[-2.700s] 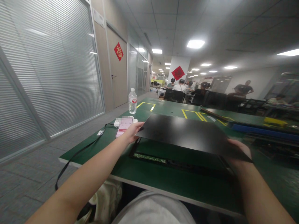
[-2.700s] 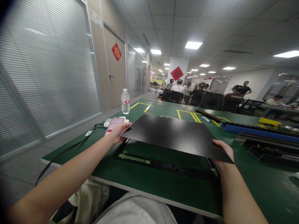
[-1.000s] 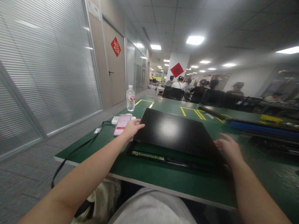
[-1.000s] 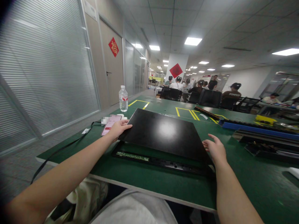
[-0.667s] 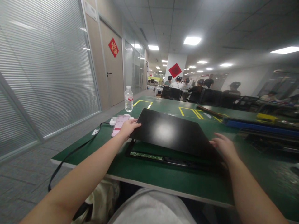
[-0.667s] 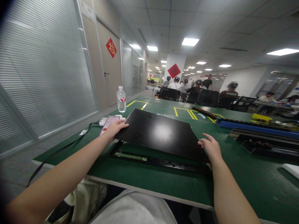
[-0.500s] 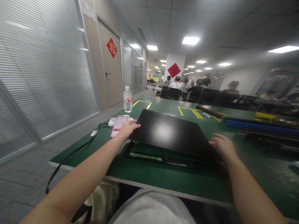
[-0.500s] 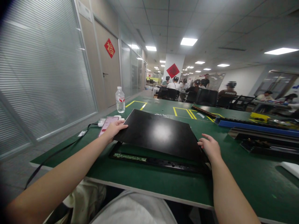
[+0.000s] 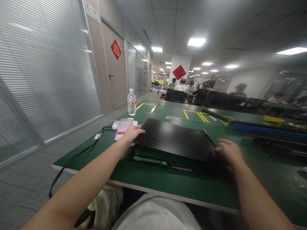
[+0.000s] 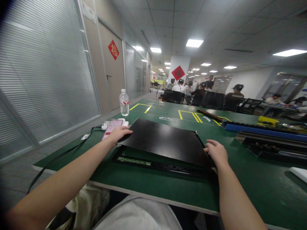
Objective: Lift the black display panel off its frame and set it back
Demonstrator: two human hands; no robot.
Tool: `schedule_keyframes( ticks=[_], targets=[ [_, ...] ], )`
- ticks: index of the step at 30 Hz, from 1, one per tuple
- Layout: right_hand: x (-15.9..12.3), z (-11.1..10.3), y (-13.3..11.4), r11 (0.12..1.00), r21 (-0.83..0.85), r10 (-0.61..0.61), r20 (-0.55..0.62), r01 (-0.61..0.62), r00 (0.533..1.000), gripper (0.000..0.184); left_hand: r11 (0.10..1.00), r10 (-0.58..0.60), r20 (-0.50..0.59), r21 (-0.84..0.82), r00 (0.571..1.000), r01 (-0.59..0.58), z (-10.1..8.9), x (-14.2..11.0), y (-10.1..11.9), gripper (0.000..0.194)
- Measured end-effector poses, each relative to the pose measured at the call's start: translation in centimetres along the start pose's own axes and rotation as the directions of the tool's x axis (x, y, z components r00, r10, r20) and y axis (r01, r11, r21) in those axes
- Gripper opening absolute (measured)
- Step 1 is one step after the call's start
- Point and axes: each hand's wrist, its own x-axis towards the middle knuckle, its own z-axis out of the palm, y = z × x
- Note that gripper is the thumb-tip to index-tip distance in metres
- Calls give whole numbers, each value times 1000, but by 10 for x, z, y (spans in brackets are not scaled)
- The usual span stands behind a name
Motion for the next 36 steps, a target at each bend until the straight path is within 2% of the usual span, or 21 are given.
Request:
schedule_keyframes(
  ticks=[14, 21, 29, 36],
  targets=[
    [8, -5, 6, 990, -136, -40, -47, 33, 998, 46, 999, 42, 54, 21, 998, -43, 2, 4, -10, 23],
    [11, -4, 8, 994, -101, -31, -19, 29, 999, 45, 999, 46, 51, 7, 998, -46, 2, 4, -10, 26],
    [7, -5, 7, 993, -115, -4, -20, 1, 1000, 45, 997, 55, 33, 56, 998, -57, 5, 0, -7, 12],
    [4, -7, 3, 987, -161, -9, -32, 4, 999, 43, 998, 43, 38, 47, 998, -45, 6, 1, -8, 10]
  ],
)
